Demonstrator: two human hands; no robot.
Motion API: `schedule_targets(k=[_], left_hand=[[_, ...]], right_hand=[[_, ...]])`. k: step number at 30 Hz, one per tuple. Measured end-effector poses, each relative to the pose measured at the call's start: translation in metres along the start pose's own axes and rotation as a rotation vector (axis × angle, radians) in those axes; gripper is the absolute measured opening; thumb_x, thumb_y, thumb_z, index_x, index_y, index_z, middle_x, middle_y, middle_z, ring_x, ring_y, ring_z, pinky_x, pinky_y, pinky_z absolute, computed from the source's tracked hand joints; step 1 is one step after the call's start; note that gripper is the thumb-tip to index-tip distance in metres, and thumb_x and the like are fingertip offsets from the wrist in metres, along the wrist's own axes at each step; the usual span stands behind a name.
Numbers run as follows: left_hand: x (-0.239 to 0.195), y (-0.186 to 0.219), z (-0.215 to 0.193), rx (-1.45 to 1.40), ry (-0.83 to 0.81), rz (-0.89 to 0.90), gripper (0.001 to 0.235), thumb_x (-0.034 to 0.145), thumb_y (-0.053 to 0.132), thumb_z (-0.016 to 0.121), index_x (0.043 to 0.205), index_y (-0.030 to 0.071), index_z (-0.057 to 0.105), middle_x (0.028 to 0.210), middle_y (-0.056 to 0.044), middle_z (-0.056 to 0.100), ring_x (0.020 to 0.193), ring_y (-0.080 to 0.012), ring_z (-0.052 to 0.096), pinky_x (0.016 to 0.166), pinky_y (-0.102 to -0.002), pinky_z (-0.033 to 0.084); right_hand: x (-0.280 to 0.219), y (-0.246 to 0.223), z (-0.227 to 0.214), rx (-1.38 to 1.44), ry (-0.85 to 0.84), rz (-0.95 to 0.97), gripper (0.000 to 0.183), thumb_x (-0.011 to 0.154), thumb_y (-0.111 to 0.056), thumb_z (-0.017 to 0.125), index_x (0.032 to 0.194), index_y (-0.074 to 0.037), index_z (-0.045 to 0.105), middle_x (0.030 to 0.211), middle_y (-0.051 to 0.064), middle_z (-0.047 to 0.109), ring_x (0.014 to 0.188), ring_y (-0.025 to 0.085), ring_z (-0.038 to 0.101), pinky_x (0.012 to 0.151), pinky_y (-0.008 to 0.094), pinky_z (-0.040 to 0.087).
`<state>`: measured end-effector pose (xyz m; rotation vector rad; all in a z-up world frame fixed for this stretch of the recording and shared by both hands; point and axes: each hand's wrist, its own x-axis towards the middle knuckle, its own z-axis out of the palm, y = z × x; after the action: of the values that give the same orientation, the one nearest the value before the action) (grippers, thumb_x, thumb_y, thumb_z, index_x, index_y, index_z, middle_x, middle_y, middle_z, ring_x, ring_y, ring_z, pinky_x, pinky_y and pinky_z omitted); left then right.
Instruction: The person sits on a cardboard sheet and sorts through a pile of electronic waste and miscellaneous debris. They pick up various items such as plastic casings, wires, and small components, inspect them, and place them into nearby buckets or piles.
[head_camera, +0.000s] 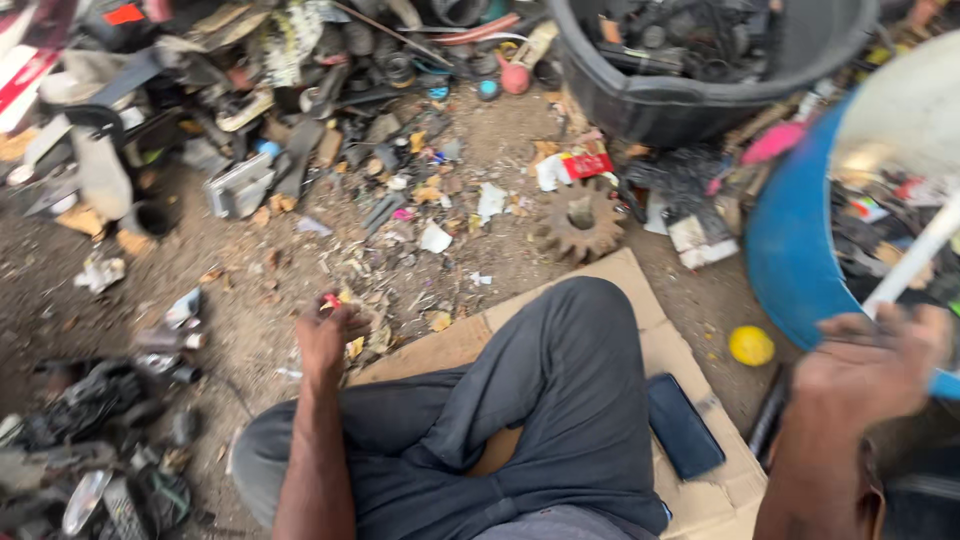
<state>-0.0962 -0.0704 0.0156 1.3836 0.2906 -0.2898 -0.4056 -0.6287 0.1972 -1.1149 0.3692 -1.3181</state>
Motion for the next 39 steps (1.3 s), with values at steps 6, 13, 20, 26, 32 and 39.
schedule_targets(k=[6,13,20,26,32,39], left_hand=[[-0.052,0.019,-0.009,-0.197,0.119,0.071,0.069,0.087,-0.001,0.049,0.154,-0.001,0.030,0.104,-0.021,0.070,0.080,-0.0288,0.076,0.063,-0.036,0.063],[-0.035,0.018,-0.053,-0.351,0.435,0.131,0.063,0.095,0.005,0.051,0.154,0.000,0.030,0.108,-0.023,0.067,0.074,-0.0263,0.072,0.060,-0.033,0.060],[0.013,0.008,-0.043,-0.434,0.251,-0.110,0.052,0.098,0.008,0.039,0.149,0.004,0.038,0.107,-0.022,0.066,0.070,-0.0211,0.068,0.055,-0.034,0.056],[0.043,0.013,-0.030,-0.495,0.213,-0.040,0.051,0.096,0.007,0.041,0.146,0.004,0.044,0.100,-0.017,0.069,0.068,-0.0209,0.067,0.055,-0.033,0.056],[0.035,0.017,-0.034,-0.417,0.204,-0.116,0.046,0.098,0.015,0.045,0.143,0.005,0.046,0.098,-0.015,0.067,0.067,-0.0206,0.066,0.054,-0.034,0.054],[0.035,0.002,-0.029,-0.396,0.253,-0.091,0.034,0.100,0.021,0.051,0.130,0.005,0.053,0.091,-0.011,0.066,0.064,-0.0198,0.064,0.051,-0.032,0.053]], right_hand=[[-0.133,0.165,0.181,-0.217,-0.983,0.556,0.036,0.096,-0.012,0.068,0.129,0.003,0.063,0.113,0.010,0.072,0.094,0.014,0.068,0.083,0.028,0.058],[-0.273,0.301,0.336,-1.269,-1.462,0.120,0.031,0.089,-0.033,0.070,0.103,-0.005,0.075,0.102,0.017,0.073,0.095,0.037,0.069,0.082,0.049,0.055],[-0.310,0.366,0.311,-1.364,-1.703,0.005,0.028,0.106,-0.025,0.060,0.096,-0.007,0.079,0.098,0.010,0.070,0.075,0.029,0.066,0.072,0.046,0.058],[-0.294,0.338,0.304,-0.421,-0.948,1.266,0.026,0.099,-0.011,0.065,0.119,0.005,0.067,0.091,0.015,0.075,0.071,0.021,0.068,0.062,0.035,0.055],[-0.277,0.338,0.299,-0.187,-0.844,1.294,0.033,0.094,-0.004,0.061,0.126,0.004,0.062,0.098,0.018,0.071,0.076,0.026,0.072,0.066,0.038,0.060],[-0.277,0.329,0.263,-0.165,-0.586,1.313,0.038,0.091,-0.002,0.058,0.129,0.003,0.056,0.101,0.015,0.066,0.085,0.030,0.071,0.074,0.044,0.062]])
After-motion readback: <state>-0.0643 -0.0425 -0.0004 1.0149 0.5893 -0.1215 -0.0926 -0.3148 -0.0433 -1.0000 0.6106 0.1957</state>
